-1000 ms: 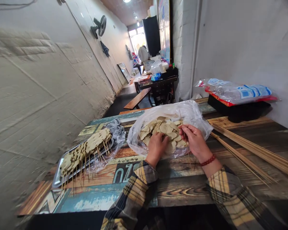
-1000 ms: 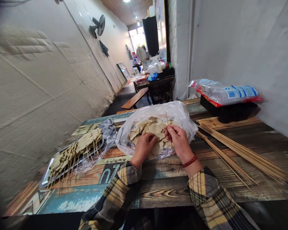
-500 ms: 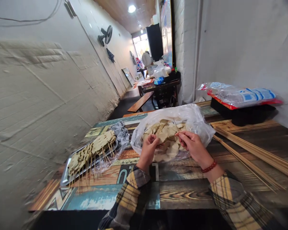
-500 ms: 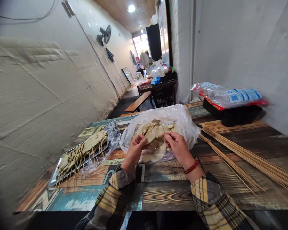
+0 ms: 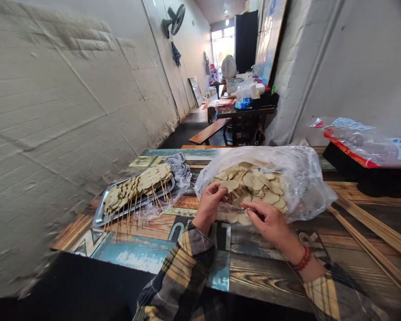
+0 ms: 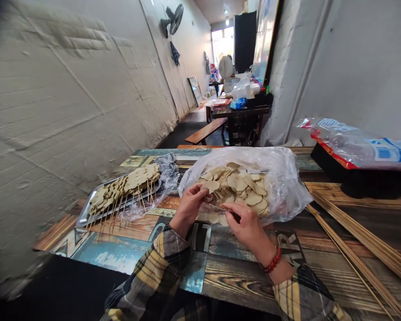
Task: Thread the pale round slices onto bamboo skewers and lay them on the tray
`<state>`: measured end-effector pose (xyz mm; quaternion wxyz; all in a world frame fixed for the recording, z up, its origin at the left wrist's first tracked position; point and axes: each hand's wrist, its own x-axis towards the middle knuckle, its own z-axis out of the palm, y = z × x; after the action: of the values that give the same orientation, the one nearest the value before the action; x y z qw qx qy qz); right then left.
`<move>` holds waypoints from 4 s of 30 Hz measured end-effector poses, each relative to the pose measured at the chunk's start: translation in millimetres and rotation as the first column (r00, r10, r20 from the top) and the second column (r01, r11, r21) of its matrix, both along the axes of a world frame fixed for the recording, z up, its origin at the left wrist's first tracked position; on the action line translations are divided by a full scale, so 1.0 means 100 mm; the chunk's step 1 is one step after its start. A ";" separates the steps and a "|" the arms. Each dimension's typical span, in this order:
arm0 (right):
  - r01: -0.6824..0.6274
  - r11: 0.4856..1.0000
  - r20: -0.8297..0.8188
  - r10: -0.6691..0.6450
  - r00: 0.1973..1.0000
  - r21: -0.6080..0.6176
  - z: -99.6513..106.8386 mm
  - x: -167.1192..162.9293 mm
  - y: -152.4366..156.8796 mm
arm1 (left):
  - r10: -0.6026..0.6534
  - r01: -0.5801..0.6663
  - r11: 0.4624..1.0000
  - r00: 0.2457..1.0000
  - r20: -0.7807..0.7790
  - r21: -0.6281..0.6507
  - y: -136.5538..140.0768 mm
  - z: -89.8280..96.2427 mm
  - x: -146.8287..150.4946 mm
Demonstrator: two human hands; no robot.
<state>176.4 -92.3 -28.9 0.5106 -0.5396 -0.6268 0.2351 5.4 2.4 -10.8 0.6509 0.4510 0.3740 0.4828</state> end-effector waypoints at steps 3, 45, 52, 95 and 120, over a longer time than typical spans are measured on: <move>-0.002 1.000 0.039 0.002 0.999 -0.003 -0.05 0.00 0.00 | 0.021 -0.021 1.000 1.000 0.012 0.014 -0.01 0.01 0.01; -0.050 0.995 0.047 0.054 0.997 -0.089 -0.11 -0.04 0.00 | 0.078 -0.050 0.972 0.990 -0.117 0.230 0.01 -0.03 0.00; -0.069 0.996 0.055 0.072 0.996 -0.063 -0.13 -0.04 0.01 | 0.104 -0.052 0.961 0.978 -0.181 0.270 0.02 -0.05 -0.01; -0.010 0.994 0.193 -0.011 0.981 0.108 -0.17 -0.01 -0.03 | -0.110 0.147 0.967 0.978 0.178 -0.209 -0.07 0.01 0.00; 0.043 0.999 0.116 -0.043 0.992 -0.002 -0.18 -0.07 0.02 | -0.031 0.032 0.999 0.998 -0.048 0.031 -0.11 -0.02 0.06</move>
<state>169.6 -90.1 -47.3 0.4769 -0.5670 -0.6431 0.1937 11.6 -8.1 -12.6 0.6421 0.4785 0.3742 0.4677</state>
